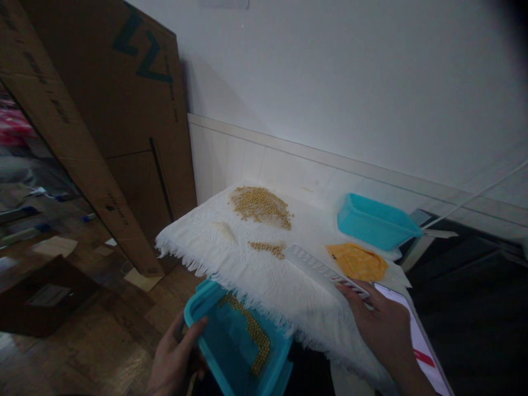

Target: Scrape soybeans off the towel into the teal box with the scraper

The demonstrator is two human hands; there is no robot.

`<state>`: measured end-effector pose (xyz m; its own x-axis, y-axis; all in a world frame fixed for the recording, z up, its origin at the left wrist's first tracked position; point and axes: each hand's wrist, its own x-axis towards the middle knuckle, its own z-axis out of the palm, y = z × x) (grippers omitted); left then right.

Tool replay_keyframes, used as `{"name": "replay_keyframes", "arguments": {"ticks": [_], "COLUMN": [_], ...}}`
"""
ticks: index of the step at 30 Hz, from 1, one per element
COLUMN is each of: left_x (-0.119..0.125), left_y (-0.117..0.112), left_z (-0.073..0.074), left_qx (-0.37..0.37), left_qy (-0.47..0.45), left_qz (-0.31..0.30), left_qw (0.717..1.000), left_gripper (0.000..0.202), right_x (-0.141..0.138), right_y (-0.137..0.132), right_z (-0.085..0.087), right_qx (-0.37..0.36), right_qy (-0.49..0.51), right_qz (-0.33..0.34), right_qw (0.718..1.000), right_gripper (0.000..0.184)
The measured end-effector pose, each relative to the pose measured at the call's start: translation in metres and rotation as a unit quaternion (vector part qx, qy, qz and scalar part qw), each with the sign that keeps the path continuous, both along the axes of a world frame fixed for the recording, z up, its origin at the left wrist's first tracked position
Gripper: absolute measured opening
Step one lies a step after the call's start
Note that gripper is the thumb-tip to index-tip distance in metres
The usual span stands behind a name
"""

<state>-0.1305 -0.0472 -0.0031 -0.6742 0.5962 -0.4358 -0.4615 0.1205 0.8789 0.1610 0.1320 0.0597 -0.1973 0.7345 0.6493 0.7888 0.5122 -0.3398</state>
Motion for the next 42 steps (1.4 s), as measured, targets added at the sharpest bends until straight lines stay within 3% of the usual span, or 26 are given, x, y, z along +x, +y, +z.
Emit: {"name": "replay_keyframes", "arguments": {"ticks": [11, 16, 19, 25, 34, 42], "left_x": [-0.005, -0.002, -0.002, -0.003, -0.003, -0.002], "left_y": [0.002, 0.001, 0.0, 0.0, 0.001, 0.002], "left_z": [-0.025, -0.011, -0.005, -0.004, -0.008, -0.001], "left_qx": [-0.019, -0.014, -0.022, -0.01, -0.009, -0.003], "left_qy": [0.0, 0.005, 0.01, 0.011, 0.008, -0.001], "left_qz": [0.002, -0.004, -0.013, -0.014, -0.011, -0.008], "left_qw": [1.0, 1.0, 1.0, 1.0, 1.0, 1.0], "left_gripper": [0.077, 0.068, 0.07, 0.068, 0.071, 0.066], "right_x": [0.001, -0.003, -0.009, -0.024, -0.032, -0.02], "right_y": [-0.003, -0.004, -0.004, -0.004, -0.019, -0.046], "right_z": [-0.003, -0.006, -0.004, 0.003, 0.01, -0.001], "right_qx": [0.006, 0.031, 0.007, -0.061, -0.039, 0.006], "right_qy": [-0.044, -0.053, -0.041, -0.009, -0.01, -0.089], "right_qz": [0.019, 0.042, 0.036, 0.051, 0.116, 0.227], "right_qw": [0.999, 0.997, 0.999, 0.997, 0.992, 0.97], "right_gripper": [0.056, 0.063, 0.059, 0.049, 0.057, 0.033]}}
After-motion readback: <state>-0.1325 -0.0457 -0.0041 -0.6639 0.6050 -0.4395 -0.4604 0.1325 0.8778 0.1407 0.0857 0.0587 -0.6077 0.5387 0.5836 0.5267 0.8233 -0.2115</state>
